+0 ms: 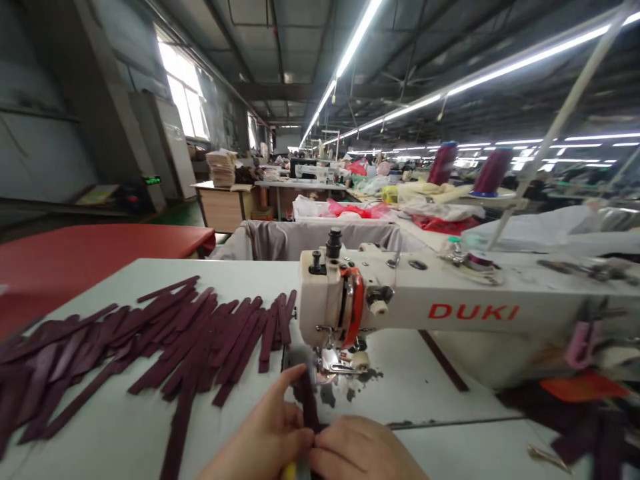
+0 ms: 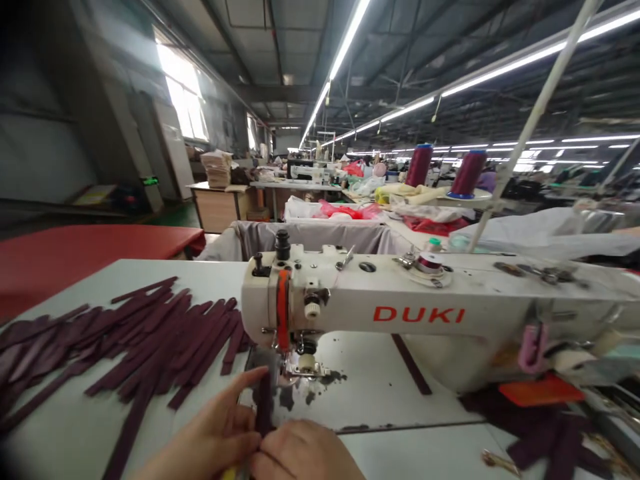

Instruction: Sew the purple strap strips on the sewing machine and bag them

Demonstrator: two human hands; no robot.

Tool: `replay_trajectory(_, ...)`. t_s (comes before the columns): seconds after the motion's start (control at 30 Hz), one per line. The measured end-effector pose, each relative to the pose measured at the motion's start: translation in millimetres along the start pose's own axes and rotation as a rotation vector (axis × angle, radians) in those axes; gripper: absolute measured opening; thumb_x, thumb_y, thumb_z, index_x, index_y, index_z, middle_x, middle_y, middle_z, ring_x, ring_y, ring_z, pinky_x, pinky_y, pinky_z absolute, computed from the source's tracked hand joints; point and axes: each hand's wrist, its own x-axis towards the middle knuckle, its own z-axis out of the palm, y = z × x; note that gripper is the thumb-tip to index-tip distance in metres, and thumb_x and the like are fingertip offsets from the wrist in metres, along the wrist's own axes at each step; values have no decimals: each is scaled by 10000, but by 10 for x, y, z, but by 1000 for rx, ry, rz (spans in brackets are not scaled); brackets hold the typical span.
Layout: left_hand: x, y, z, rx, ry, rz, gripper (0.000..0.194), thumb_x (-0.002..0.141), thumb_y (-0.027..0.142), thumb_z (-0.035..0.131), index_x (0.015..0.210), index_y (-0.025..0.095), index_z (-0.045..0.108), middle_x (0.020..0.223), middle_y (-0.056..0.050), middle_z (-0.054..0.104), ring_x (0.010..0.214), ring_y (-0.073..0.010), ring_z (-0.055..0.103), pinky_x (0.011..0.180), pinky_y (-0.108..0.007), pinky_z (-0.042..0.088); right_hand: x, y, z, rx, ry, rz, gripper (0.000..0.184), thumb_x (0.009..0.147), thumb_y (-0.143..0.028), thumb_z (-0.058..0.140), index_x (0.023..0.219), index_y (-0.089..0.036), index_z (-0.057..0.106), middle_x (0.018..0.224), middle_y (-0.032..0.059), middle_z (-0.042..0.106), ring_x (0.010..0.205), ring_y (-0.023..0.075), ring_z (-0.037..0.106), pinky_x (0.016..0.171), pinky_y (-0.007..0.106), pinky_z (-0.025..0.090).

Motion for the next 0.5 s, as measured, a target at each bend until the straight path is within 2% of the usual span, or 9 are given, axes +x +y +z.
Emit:
replay_trajectory(0.07,-41,156,4,440,109,276,648,774,211,575,1408,179,447,681,44,628,556,-146,588,485,-196,421,15,51,6,-25,13,-17,565,1102,-207,196,850,-155,699,679,15,683,603,124,628,565,225,512)
replay_trajectory(0.13,-77,301,-20,865,229,546,343,860,186,491,1162,207,652,883,-51,716,781,-210,698,654,-273,558,0,91,38,-57,28,-4,547,1093,-185,221,853,-150,711,668,28,679,619,144,637,572,243,522)
replay_trajectory(0.2,-97,374,-46,1100,265,724,318,846,132,466,1054,202,696,1034,-95,738,913,-246,721,783,-333,602,-25,118,76,-83,15,22,515,1085,-181,253,857,-155,714,678,33,682,627,157,637,568,256,524)
replay_trajectory(0.33,-93,348,-38,1329,110,949,522,757,21,432,1227,121,636,1189,-112,732,1079,-250,699,956,-350,569,-47,144,154,-137,35,51,497,1076,-180,290,791,-175,696,657,13,669,563,156,599,495,269,464)
replay_trajectory(0.4,-78,354,-7,1386,25,995,541,727,-6,414,1208,89,642,1205,-130,727,1103,-255,689,995,-355,541,-50,151,201,-153,71,50,488,1070,-168,306,765,-182,686,634,4,661,544,155,588,470,281,438)
replay_trajectory(0.5,-45,433,44,1381,-9,996,523,705,-12,408,1146,89,669,1158,-146,739,1070,-254,696,1022,-366,513,-64,164,269,-165,118,44,439,1046,-129,361,745,-186,676,609,-2,655,516,152,576,447,288,414)
